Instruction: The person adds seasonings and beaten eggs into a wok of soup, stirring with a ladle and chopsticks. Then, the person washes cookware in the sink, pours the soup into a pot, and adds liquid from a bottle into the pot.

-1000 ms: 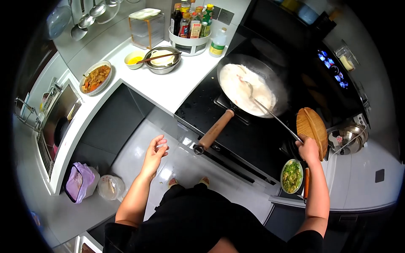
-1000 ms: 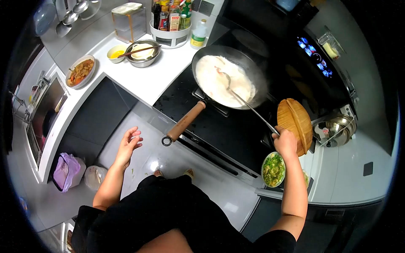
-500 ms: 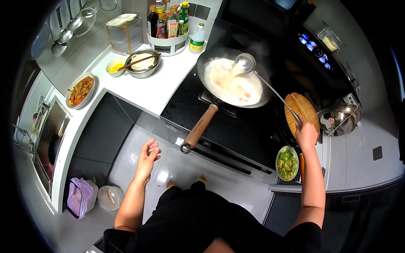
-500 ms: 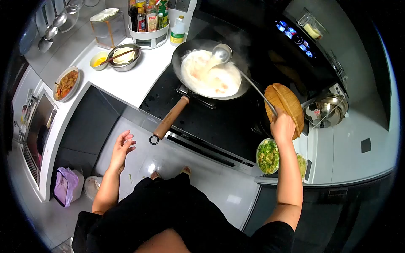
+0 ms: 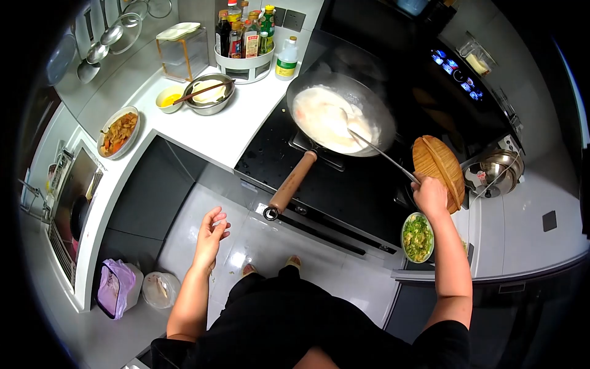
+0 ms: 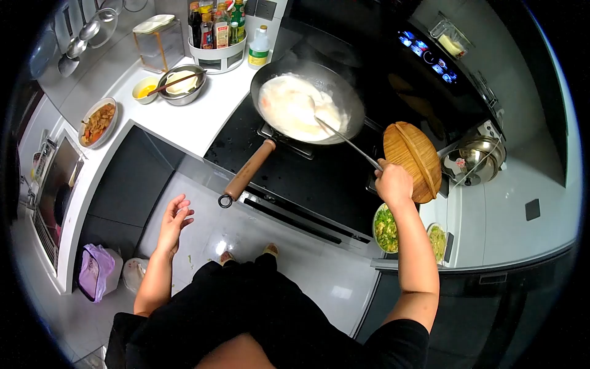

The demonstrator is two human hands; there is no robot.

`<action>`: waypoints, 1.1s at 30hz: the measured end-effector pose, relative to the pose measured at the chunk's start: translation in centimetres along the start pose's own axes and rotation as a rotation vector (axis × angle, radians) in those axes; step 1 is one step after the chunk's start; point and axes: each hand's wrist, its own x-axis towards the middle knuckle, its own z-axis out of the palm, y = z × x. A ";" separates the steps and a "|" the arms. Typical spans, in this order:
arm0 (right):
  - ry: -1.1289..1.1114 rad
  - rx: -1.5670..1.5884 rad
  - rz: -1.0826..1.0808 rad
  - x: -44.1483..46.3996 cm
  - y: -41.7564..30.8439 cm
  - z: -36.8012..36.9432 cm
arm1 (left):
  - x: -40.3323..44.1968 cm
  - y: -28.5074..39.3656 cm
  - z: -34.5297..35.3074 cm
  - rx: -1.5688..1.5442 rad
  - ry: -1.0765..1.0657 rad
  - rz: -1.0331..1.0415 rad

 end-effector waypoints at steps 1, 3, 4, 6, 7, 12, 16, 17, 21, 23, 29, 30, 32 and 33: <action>-0.046 0.053 0.049 0.0 -0.4 -0.4 | -0.1 0.0 0.0 -0.004 -0.001 -0.002; -0.082 0.157 0.073 0.2 0.1 -0.1 | -0.2 0.2 0.0 0.001 -0.005 -0.004; -0.118 0.258 0.093 0.2 0.5 0.2 | -0.2 0.2 0.1 0.003 -0.006 -0.007; -0.196 0.366 0.137 0.7 2.2 2.1 | -0.2 0.3 0.1 0.005 -0.010 -0.004; -0.275 0.472 0.176 0.9 2.9 3.0 | -0.2 0.3 0.1 0.004 -0.010 -0.004; -0.139 0.471 0.221 -0.2 2.3 2.0 | -0.4 0.2 0.0 0.012 -0.011 -0.009; 0.065 0.194 0.263 -0.9 0.6 -0.6 | -0.3 0.2 0.0 0.010 -0.024 -0.009; 0.099 0.114 0.249 -0.8 0.9 -0.5 | -0.3 0.2 0.0 0.011 -0.025 -0.009; 0.482 -0.048 0.056 -0.9 2.0 0.3 | -0.3 0.4 0.0 0.024 -0.028 -0.006; 0.484 -0.123 0.050 -0.7 2.5 0.9 | -0.2 0.3 -0.2 0.023 -0.030 -0.007; 0.360 -0.176 0.036 -2.0 0.9 -0.3 | -0.2 0.3 -0.4 0.019 -0.020 -0.014; 0.305 -0.142 0.040 -2.3 0.7 -0.4 | -0.3 0.4 -0.4 0.018 -0.019 -0.015; 0.296 -0.088 -0.004 -3.1 0.4 -0.5 | -0.3 0.2 -0.5 0.014 -0.013 -0.017; 0.286 -0.035 -0.044 -3.4 0.3 -0.5 | -0.3 0.0 -0.6 0.014 -0.012 -0.015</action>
